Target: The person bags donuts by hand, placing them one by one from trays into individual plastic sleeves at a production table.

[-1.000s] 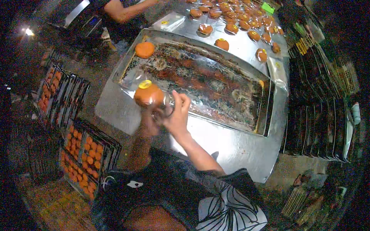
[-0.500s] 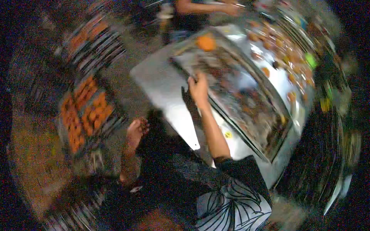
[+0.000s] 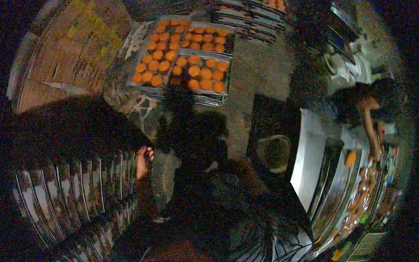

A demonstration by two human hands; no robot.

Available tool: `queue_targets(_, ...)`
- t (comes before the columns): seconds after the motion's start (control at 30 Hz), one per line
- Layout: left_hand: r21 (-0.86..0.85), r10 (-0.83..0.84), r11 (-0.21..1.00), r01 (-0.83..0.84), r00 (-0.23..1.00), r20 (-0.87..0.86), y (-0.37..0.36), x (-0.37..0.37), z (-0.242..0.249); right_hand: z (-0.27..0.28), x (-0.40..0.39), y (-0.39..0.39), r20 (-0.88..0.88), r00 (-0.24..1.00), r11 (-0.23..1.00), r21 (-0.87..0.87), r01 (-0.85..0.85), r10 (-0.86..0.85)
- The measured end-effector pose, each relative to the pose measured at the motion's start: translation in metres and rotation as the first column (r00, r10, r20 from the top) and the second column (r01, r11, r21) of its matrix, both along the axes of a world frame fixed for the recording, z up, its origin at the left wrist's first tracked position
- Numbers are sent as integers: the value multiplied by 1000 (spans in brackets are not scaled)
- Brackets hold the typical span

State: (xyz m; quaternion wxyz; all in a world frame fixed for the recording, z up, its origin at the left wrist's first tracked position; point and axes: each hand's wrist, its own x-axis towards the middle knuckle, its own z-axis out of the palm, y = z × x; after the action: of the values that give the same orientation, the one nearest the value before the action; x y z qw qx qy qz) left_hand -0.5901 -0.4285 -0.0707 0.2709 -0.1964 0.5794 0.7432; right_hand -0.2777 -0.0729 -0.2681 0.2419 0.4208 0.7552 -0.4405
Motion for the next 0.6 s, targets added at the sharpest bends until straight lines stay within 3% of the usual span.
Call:
queue_targets(0.1,-16,-226,974,226,974,-15,-2,-71,-47,31,61,10,211,978,993,-111,29,-5)
queue_targets(0.13,6,-216,976,216,976,-30,7,-96,-77,34,73,17,264,964,987,-145,66,-26)
queue_targets(0.2,-309,-238,939,151,934,-268,32,-143,-140,53,63,26,331,942,971,-203,125,-52)
queue_targets(0.23,-312,-212,944,106,920,-331,45,-164,-167,48,59,33,355,933,963,-224,151,-64)
queue_targets(0.3,-444,-229,894,58,911,-342,74,-213,-218,35,19,55,354,934,955,-259,142,-43)
queue_targets(0.5,-678,-124,730,-84,960,-252,145,-325,-373,-44,-207,127,145,987,965,-260,-26,66)
queue_targets(0.6,-755,-25,645,-122,983,-181,162,-331,-413,-143,-251,167,-255,966,995,-70,-65,45)
